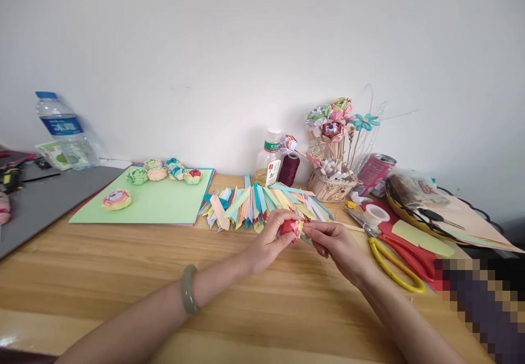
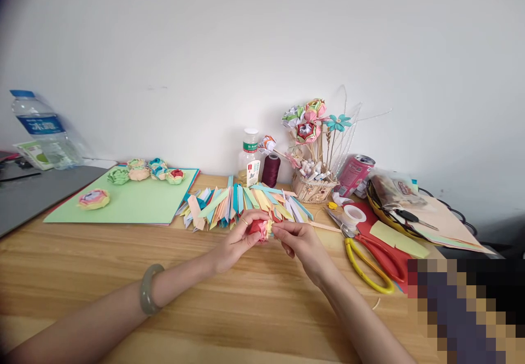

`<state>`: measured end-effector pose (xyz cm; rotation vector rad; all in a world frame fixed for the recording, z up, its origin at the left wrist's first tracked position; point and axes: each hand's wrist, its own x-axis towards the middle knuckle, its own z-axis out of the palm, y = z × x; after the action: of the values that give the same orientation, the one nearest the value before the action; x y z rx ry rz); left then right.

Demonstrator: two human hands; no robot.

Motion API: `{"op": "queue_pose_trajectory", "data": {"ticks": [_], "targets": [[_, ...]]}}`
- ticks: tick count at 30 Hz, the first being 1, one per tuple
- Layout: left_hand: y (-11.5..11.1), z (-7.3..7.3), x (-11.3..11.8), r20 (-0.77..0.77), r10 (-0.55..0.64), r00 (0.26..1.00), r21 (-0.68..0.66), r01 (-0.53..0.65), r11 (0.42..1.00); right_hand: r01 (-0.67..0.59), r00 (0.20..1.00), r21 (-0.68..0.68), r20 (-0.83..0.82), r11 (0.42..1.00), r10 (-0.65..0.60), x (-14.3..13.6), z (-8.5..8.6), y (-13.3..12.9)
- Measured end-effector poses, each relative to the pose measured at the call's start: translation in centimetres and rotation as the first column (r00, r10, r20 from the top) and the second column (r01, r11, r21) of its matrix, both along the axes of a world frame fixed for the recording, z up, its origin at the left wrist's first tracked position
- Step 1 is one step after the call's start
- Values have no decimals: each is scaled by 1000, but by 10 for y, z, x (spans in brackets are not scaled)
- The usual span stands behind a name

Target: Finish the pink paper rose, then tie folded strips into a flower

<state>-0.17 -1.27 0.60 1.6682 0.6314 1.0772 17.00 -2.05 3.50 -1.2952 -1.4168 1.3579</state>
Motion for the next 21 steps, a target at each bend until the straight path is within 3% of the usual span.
{"op": "queue_pose_trajectory", "data": {"ticks": [21], "targets": [[0, 0, 1, -45, 21, 999, 192, -11, 981, 66, 997, 10, 34, 998, -66, -6, 0, 0]]}}
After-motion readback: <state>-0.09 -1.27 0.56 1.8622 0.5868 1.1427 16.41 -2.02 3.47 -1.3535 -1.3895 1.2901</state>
